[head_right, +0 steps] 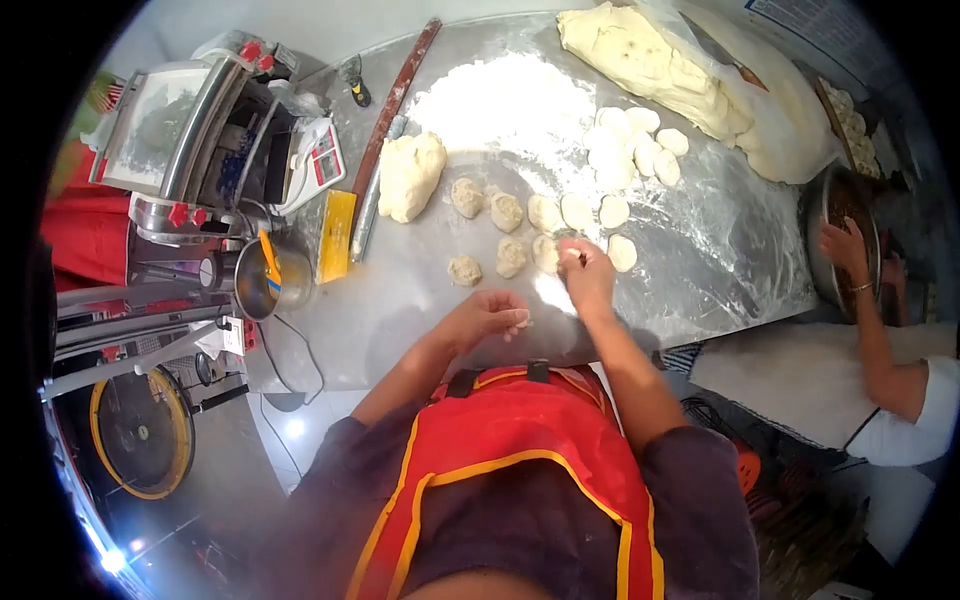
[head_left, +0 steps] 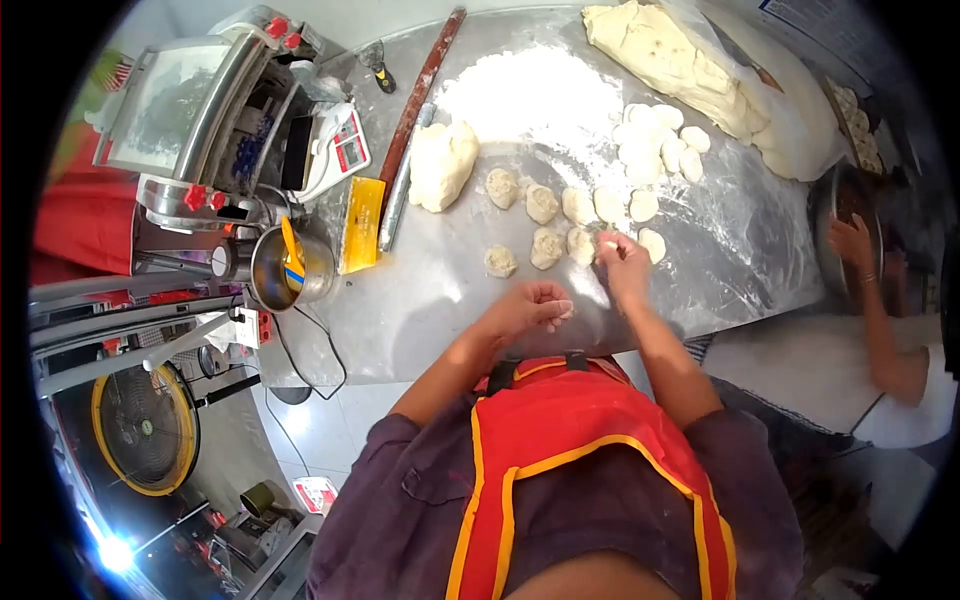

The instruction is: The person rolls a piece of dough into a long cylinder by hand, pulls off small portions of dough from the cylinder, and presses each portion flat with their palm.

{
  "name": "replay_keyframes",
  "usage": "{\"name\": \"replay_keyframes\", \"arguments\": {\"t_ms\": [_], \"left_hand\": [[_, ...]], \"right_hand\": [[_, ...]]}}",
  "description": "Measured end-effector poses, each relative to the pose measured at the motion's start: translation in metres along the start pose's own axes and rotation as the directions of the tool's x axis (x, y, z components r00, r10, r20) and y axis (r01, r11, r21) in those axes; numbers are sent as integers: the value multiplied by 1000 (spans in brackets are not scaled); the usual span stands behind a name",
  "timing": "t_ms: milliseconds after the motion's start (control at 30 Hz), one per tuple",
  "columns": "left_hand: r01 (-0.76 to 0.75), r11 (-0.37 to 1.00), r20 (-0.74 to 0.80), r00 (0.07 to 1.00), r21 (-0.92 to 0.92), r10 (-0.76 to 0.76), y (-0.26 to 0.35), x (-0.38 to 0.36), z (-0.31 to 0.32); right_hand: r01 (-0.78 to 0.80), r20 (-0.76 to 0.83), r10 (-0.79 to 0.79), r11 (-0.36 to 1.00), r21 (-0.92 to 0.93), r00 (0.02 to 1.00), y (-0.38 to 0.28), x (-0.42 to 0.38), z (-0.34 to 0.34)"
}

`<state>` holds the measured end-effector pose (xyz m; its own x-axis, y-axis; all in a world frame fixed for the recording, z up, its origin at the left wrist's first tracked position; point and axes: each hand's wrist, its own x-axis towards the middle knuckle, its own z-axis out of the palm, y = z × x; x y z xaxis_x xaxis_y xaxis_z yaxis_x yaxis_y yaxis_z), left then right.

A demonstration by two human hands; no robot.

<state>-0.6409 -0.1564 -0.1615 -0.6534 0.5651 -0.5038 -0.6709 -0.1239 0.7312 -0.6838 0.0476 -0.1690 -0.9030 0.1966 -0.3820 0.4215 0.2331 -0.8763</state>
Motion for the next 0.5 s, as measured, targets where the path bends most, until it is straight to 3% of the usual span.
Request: {"name": "replay_keyframes", "arguments": {"t_ms": [33,100,200,300,333,367,400,433,500], "left_hand": [[-11,1000,-69,998,23,12,0,-5,3],[-25,999,-185,982,23,29,2,-9,6],[-63,998,-291,955,3,61,5,-10,6],[-52,986,-322,941,159,102,2,-13,4],[-39,965,-316,941,261,124,4,-11,2],[-63,972,-329,934,226,137,8,-10,7],[-80,979,-341,929,187,141,9,-13,10],[-54,981,-368,922,185,120,2,-9,5],[-75,993,-433,895,86,105,1,-7,7]], "right_hand": [[215,-2,-218,965,-149,976,2,6,0],[572,85,-597,705,-419,798,1,10,1],[409,95,-412,796,-445,906,-18,-2,11],[573,250,-535,607,-550,807,37,29,20],[710,220,-717,505,-491,662,63,44,26],[709,180,-760,453,-541,624,64,44,29],[740,196,-757,489,-463,623,58,41,25],[611,90,-617,727,-313,781,41,27,28],[646,196,-632,636,-422,750,46,20,23]]}}
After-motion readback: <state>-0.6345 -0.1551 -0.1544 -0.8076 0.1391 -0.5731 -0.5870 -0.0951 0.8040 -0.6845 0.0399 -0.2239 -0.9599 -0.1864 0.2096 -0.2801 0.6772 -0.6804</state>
